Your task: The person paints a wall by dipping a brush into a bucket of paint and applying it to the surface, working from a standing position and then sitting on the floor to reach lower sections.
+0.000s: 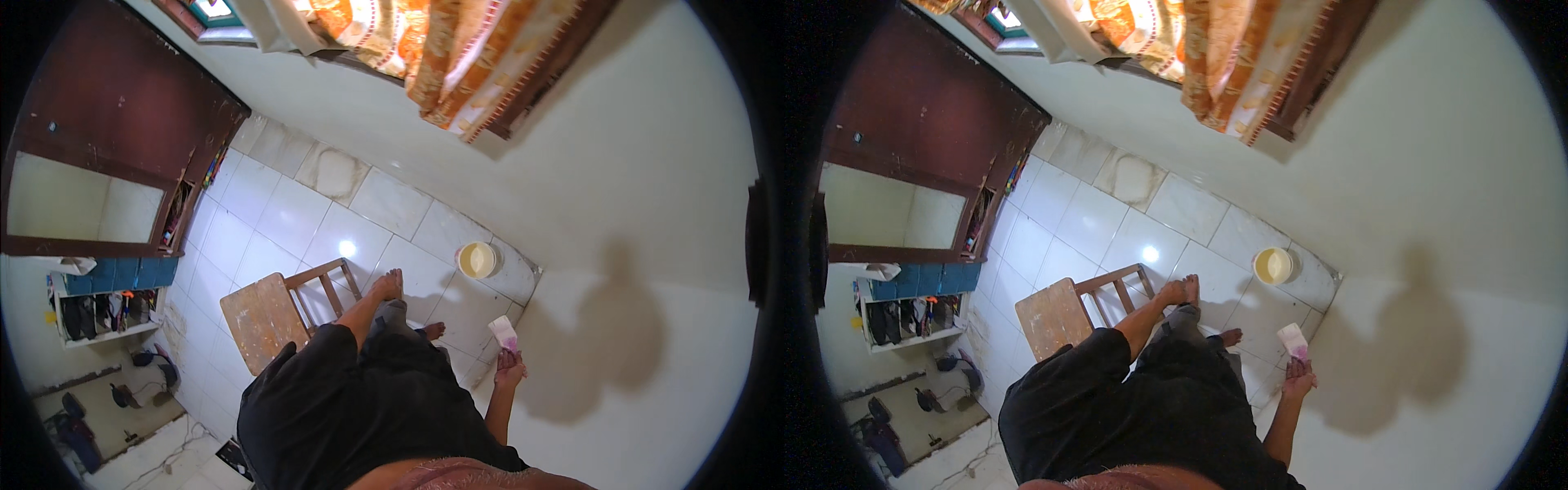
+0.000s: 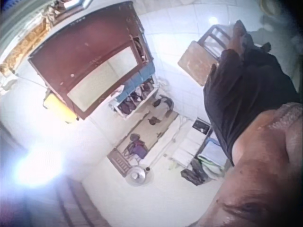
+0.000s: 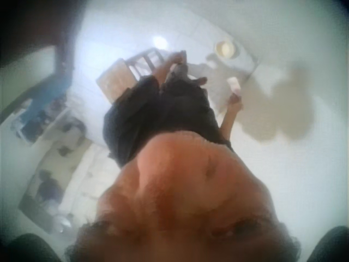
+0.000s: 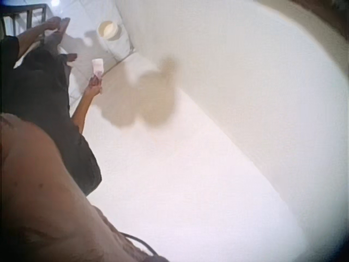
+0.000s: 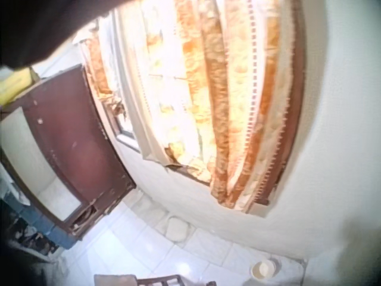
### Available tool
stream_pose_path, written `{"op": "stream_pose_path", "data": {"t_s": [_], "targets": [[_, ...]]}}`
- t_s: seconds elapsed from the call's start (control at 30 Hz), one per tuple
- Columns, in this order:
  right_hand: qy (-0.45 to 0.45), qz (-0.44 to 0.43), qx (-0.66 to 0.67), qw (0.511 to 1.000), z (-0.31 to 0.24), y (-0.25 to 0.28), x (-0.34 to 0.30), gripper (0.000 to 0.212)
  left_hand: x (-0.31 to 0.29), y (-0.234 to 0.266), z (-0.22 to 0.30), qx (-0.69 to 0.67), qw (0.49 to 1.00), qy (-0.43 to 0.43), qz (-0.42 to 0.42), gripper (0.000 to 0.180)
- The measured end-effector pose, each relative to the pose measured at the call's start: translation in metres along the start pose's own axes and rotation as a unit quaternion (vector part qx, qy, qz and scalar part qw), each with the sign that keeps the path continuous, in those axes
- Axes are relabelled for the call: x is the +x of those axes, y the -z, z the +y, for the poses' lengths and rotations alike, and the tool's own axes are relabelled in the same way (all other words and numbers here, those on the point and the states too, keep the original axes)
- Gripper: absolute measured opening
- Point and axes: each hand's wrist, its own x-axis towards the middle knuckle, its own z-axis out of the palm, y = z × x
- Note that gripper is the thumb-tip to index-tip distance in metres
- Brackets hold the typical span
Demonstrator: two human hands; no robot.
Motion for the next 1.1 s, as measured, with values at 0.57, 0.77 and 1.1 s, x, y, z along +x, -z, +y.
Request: {"op": "stream_pose_path", "data": {"t_s": [0.57,0.77,1.1], "targets": [[-0.032,-0.018,-0.151,0.988,0.019,-0.061,0.02,0.028,0.091,-0.02,0.01,-0.079,0.992,0.072,0.063,0.043],[-0.063,-0.036,-0.214,0.974,0.011,-0.061,0.058,0.025,0.194,-0.181,-0.009,-0.221,0.972,0.029,0.074,0.039],[-0.008,0.026,-0.235,0.972,0.008,-0.027,0.112,0.019,0.314,-0.218,0.043,-0.367,0.924,0.105,0.006,0.066]]}}
